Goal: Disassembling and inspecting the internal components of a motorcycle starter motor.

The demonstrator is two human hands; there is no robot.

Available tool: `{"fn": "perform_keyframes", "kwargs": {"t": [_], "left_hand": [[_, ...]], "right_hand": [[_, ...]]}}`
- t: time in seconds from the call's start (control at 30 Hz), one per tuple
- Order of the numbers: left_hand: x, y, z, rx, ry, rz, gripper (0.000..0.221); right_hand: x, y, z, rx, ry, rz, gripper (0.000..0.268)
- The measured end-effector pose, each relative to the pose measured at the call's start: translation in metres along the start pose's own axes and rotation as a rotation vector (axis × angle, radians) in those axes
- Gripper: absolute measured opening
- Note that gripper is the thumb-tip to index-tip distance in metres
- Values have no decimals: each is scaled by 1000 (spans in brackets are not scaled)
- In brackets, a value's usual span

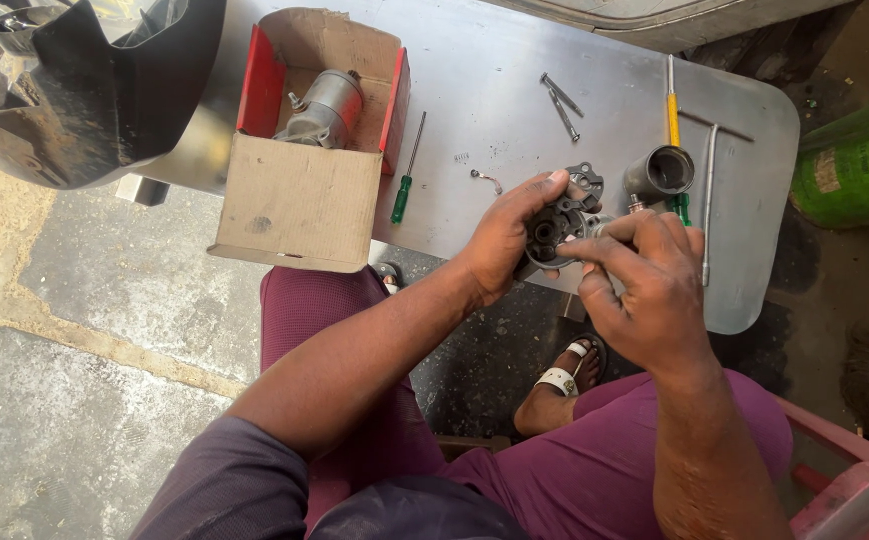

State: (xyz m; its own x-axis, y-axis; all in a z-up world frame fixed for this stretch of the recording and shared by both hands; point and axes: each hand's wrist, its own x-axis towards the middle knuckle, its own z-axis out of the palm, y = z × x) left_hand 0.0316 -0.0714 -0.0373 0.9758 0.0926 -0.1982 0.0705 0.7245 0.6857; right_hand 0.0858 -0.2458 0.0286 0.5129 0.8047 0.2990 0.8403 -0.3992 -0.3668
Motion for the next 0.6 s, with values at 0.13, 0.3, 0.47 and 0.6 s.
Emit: {"fn": "perform_keyframes", "kwargs": {"t": [0.13, 0.3, 0.47, 0.6], "left_hand": [[-4, 6, 1, -59, -11, -13, 42], [-9, 12, 6, -11, -7, -5, 42], [-7, 8, 4, -2, -18, 10, 46], [-8, 9, 3, 6, -4, 24, 47]], "right_hand": [[3, -10, 2, -156, 35, -160, 19], [-2, -9, 5, -250, 10, -140, 18], [-4, -11, 7, -248, 8, -128, 22], [-5, -13, 9, -268, 11, -130, 25]]}}
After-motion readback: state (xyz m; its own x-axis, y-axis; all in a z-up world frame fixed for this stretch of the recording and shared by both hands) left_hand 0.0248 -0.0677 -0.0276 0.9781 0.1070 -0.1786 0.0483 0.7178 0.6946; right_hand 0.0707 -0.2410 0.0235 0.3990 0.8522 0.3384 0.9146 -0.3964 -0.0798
